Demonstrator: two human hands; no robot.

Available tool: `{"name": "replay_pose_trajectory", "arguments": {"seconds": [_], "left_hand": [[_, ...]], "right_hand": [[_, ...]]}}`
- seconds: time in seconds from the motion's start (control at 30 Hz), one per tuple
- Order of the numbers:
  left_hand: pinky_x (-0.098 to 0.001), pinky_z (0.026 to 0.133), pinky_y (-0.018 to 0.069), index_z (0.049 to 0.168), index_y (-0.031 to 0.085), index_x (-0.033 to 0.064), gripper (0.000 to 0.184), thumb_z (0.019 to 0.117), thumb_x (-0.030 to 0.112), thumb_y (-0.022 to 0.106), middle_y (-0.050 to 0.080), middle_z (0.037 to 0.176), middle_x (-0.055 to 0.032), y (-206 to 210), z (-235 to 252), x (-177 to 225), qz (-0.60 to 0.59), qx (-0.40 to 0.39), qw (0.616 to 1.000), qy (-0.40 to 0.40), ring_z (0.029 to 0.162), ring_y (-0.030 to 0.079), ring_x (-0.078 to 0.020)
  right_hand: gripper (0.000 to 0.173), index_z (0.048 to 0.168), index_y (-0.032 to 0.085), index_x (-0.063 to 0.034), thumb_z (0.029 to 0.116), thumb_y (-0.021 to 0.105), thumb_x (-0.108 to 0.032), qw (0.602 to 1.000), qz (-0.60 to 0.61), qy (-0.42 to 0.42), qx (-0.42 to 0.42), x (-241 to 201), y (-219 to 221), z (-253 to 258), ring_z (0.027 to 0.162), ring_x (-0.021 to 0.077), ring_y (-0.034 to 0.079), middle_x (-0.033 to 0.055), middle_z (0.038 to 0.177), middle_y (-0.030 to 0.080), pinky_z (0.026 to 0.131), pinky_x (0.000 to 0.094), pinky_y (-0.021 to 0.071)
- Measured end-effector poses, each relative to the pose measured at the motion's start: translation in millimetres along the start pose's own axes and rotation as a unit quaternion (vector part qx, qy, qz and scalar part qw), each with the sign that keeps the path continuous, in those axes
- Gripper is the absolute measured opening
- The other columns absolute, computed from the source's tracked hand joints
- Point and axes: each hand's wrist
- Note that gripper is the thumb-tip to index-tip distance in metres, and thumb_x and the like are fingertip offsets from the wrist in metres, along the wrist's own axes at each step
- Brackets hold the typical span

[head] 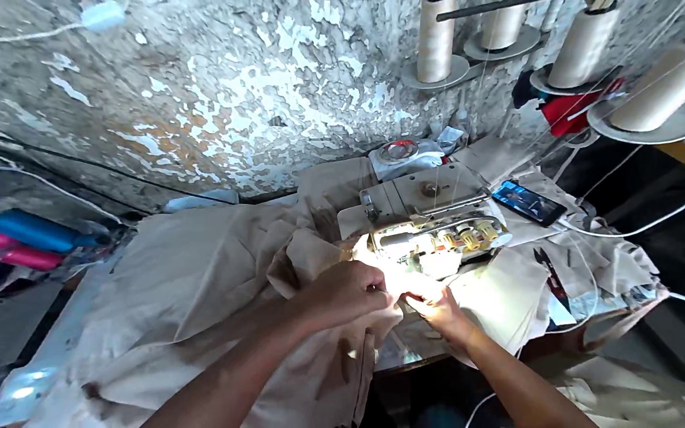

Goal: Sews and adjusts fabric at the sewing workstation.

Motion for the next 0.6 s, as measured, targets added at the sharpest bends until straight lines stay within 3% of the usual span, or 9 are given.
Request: {"name": "replay_pose_trajectory", "arguments": {"seconds": [0.1, 0.17, 0.3, 0.43, 0.6], "left_hand": [[-0.0466, 0.066, 0.0483, 0.092, 0.073, 0.0063, 0.021, 0.1003, 0.024, 0.065, 0.065, 0.074, -0.008, -3.2, -1.7, -3.8, 0.11, 0.089, 0.99, -0.013, 0.072, 0.062, -0.0234], [-0.0486, 0.066, 0.0484, 0.09, 0.072, 0.0068, 0.023, 0.1, 0.027, 0.066, 0.065, 0.074, -0.0086, -3.2, -2.7, -3.5, 0.14, 0.107, 0.984, -0.027, 0.073, 0.064, -0.0254], [-0.0377, 0.07, 0.045, 0.096, 0.071, 0.0052, 0.023, 0.1015, 0.026, 0.064, 0.062, 0.078, -0.004, -1.3, -3.8, 1.8, 0.037, 0.034, 0.998, -0.023, 0.073, 0.056, -0.0148], [-0.0208, 0.06, 0.042, 0.084, 0.067, 0.0065, 0.016, 0.0966, 0.016, 0.069, 0.056, 0.067, 0.0037, 0.5, -0.5, -11.5, -0.091, 0.061, 0.993, 0.04, 0.061, 0.05, -0.0023], [-0.0198, 0.055, 0.0401, 0.082, 0.068, 0.0079, 0.014, 0.0939, 0.014, 0.072, 0.056, 0.063, 0.0037, -0.3, 0.3, -8.7, -0.077, 0.102, 0.99, 0.066, 0.056, 0.048, -0.0025]], "right_hand": [[0.016, 0.092, 0.079, -0.0005, 0.0905, 0.067, -0.011, 1.0, -0.002, 0.004, 0.001, 0.7, -0.2, 1.1, 0.091, 0.0259, 0.074, 0.0152, 0.095, 0.076, 0.083, 0.0465, 0.0587], [0.017, 0.09, 0.078, 0.0012, 0.0902, 0.066, -0.01, 1.0, -0.016, 0.005, 0.008, 0.3, 0.5, 4.4, 0.09, 0.0286, 0.074, 0.0169, 0.094, 0.076, 0.082, 0.0489, 0.0586], [0.014, 0.091, 0.078, 0.0019, 0.0884, 0.068, -0.008, 0.999, -0.039, -0.025, 0.008, -2.6, -2.2, 11.1, 0.09, 0.033, 0.074, 0.0193, 0.095, 0.075, 0.081, 0.053, 0.0582], [0.013, 0.089, 0.076, -0.0018, 0.0911, 0.069, -0.012, 0.974, -0.175, -0.145, 0.013, -1.3, -8.5, 28.2, 0.077, 0.0352, 0.073, 0.0184, 0.087, 0.073, 0.064, 0.0524, 0.0597], [0.012, 0.088, 0.078, -0.0073, 0.0914, 0.067, -0.012, 0.956, -0.202, -0.209, 0.044, 14.4, -2.1, 33.0, 0.078, 0.0308, 0.074, 0.0142, 0.086, 0.075, 0.066, 0.0468, 0.0603]]}}
Point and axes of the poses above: each hand's wrist, its own z-axis towards the middle knuckle, its own y-axis out of the palm, x = y × z
